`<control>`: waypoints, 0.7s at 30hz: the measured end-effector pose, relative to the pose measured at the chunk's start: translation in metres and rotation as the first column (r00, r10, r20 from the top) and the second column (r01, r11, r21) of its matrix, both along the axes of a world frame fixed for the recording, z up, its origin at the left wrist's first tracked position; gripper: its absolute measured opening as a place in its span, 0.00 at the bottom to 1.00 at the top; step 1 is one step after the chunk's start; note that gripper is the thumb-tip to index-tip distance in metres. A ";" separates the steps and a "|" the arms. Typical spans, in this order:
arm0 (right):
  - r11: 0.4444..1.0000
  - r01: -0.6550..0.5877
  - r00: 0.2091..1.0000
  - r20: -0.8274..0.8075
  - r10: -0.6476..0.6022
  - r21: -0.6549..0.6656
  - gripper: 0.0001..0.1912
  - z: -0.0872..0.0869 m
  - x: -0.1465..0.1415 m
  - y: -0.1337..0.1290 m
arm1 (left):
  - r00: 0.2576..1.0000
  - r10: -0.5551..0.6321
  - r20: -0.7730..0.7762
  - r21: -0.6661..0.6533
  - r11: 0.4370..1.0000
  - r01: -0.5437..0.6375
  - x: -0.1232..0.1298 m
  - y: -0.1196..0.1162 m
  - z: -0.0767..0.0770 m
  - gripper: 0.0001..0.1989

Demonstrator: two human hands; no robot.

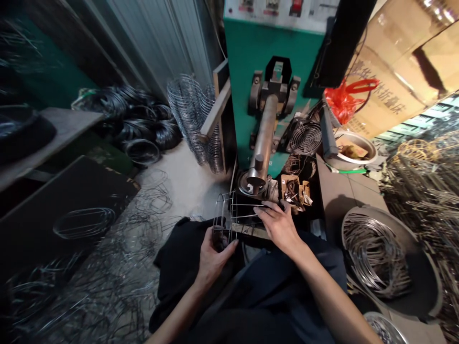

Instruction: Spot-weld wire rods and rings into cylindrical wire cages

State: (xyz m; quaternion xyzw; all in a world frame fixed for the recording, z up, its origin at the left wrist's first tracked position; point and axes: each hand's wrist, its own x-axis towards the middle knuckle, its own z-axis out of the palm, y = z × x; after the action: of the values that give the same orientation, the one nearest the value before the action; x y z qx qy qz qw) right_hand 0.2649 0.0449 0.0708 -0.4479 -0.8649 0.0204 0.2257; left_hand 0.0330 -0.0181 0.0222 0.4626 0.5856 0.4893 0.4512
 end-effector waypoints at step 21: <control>0.995 -0.034 0.982 -0.184 0.050 0.088 0.13 0.008 -0.004 0.026 | 0.998 0.044 0.044 0.070 0.996 -0.047 -0.001 0.019 0.001 0.20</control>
State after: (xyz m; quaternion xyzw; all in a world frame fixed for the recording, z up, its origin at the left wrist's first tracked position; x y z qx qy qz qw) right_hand 0.2606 0.0704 0.0784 -0.4156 -0.8494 0.0302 0.3238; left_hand 0.0325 0.0013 0.0237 0.4544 0.5686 0.5295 0.4356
